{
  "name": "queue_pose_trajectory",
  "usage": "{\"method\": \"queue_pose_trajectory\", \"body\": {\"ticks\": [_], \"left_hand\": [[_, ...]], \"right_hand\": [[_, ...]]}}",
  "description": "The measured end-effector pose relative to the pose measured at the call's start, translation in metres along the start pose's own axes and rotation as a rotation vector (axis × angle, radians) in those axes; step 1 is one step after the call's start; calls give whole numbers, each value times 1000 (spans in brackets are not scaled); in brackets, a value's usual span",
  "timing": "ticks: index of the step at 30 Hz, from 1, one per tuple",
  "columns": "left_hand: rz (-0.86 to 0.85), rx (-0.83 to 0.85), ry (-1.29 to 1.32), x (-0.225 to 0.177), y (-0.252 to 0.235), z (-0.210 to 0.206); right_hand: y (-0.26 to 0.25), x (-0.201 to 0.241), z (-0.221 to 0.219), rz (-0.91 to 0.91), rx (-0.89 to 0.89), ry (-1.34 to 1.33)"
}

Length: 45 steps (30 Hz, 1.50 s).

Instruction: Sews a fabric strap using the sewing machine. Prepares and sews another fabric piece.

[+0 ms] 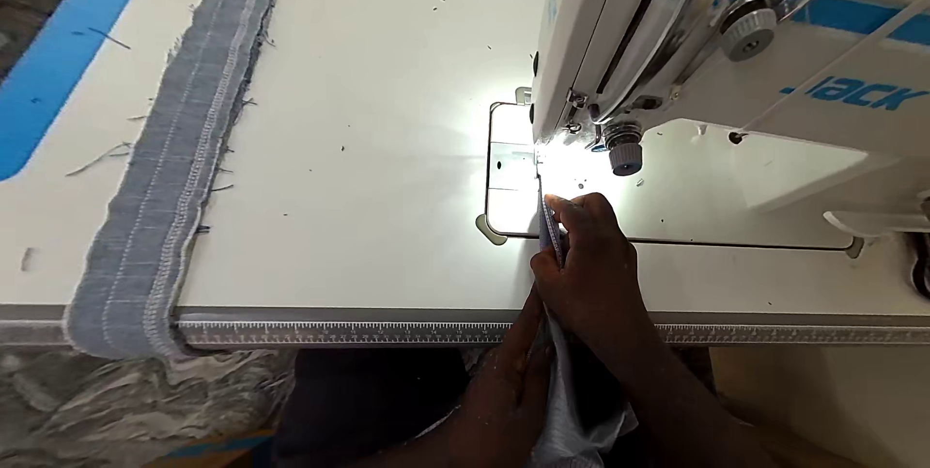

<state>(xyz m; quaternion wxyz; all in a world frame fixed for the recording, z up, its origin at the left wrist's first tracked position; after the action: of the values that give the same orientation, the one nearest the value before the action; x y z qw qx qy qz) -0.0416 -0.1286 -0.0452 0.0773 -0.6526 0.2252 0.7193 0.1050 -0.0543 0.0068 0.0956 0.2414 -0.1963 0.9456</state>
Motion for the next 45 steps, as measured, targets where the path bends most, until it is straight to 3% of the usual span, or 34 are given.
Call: {"method": "queue_pose_trajectory", "body": {"ticks": [13,31,45], "left_hand": [[-78,-11,42,3,-3,-3],[-12,62,177,1,-4,-2],[-29,51,99,0,-4,-1]], "right_hand": [[2,2,2,-1,3,2],[2,2,0,-15,-1,12],[3,2,-1,-13,-12,1]]}}
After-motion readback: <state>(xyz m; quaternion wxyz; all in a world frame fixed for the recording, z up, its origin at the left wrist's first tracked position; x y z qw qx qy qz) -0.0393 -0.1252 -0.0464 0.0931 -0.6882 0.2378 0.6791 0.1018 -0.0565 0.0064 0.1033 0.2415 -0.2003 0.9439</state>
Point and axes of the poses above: each hand's wrist, its own y-axis away from the middle knuckle, its own z-axis out of the back of the hand, x = y × z, the point moved 3 cm from there along -y, towards the middle knuckle, and after that the axes turned 11 degrees about -x, right-handed, at the moved point
